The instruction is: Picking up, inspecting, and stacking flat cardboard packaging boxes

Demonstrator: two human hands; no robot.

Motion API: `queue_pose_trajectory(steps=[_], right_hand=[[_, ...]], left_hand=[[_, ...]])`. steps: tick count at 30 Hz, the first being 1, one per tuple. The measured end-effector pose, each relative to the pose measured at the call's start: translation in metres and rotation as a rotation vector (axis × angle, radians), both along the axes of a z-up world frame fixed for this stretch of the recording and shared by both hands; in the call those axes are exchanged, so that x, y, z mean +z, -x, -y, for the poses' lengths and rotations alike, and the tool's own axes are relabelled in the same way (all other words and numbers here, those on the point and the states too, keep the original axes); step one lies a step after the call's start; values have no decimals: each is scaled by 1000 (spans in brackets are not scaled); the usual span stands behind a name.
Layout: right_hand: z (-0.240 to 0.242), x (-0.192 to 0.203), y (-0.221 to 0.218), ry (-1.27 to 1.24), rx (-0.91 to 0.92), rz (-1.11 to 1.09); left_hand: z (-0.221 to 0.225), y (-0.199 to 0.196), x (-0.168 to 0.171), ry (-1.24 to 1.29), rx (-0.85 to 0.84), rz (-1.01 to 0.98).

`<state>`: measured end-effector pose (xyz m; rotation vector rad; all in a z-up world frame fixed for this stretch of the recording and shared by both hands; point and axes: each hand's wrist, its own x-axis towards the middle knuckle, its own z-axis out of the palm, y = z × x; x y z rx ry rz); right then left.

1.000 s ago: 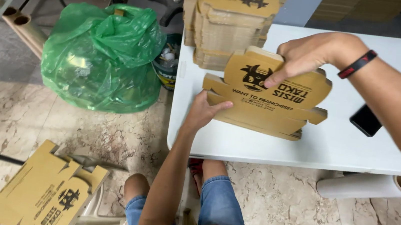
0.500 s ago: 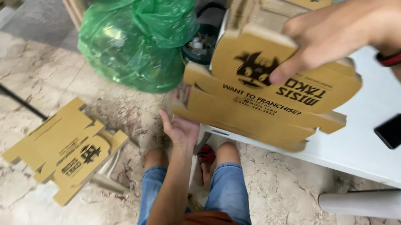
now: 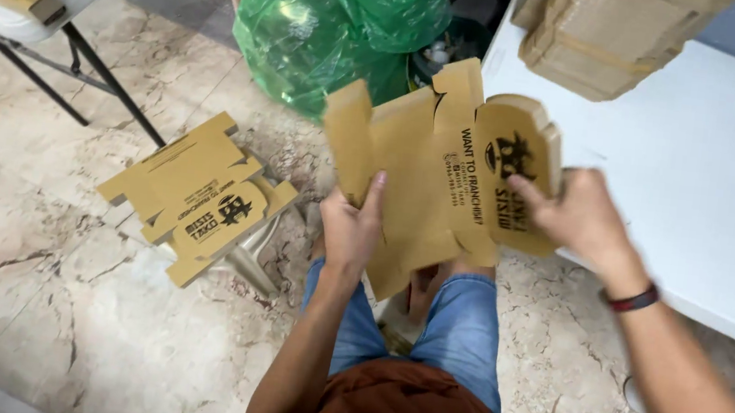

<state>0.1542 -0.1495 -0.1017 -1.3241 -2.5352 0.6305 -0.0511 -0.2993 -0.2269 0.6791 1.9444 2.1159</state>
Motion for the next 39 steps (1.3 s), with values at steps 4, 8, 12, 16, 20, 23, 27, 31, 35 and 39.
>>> queue_pose_trajectory(steps=[4, 8, 12, 16, 20, 23, 27, 31, 35, 39], right_hand=[[32, -59, 6, -45, -74, -86], [43, -21, 7, 499, -41, -198], [38, -31, -12, 664, 38, -141], [62, -50, -1, 258, 175, -364], [50, -86, 41, 115, 500, -569], [23, -177, 69, 282, 549, -625], [40, -214, 86, 636, 550, -672], [43, -229, 84, 643, 487, -609], [42, -210, 72, 205, 425, -314], [44, -218, 69, 234, 436, -349]], left_hand=[[37, -6, 13, 279, 93, -551], [91, 25, 23, -7, -174, -10], [132, 30, -8, -215, -285, 474], [149, 15, -12, -175, -260, 559], [154, 30, -77, -209, -244, 487], [153, 54, -152, -354, -280, 561], [135, 8, -78, -655, -526, 804], [143, 18, -135, -610, -489, 982], [202, 65, -234, 20, -372, 859], [242, 114, -391, -30, -323, 828]])
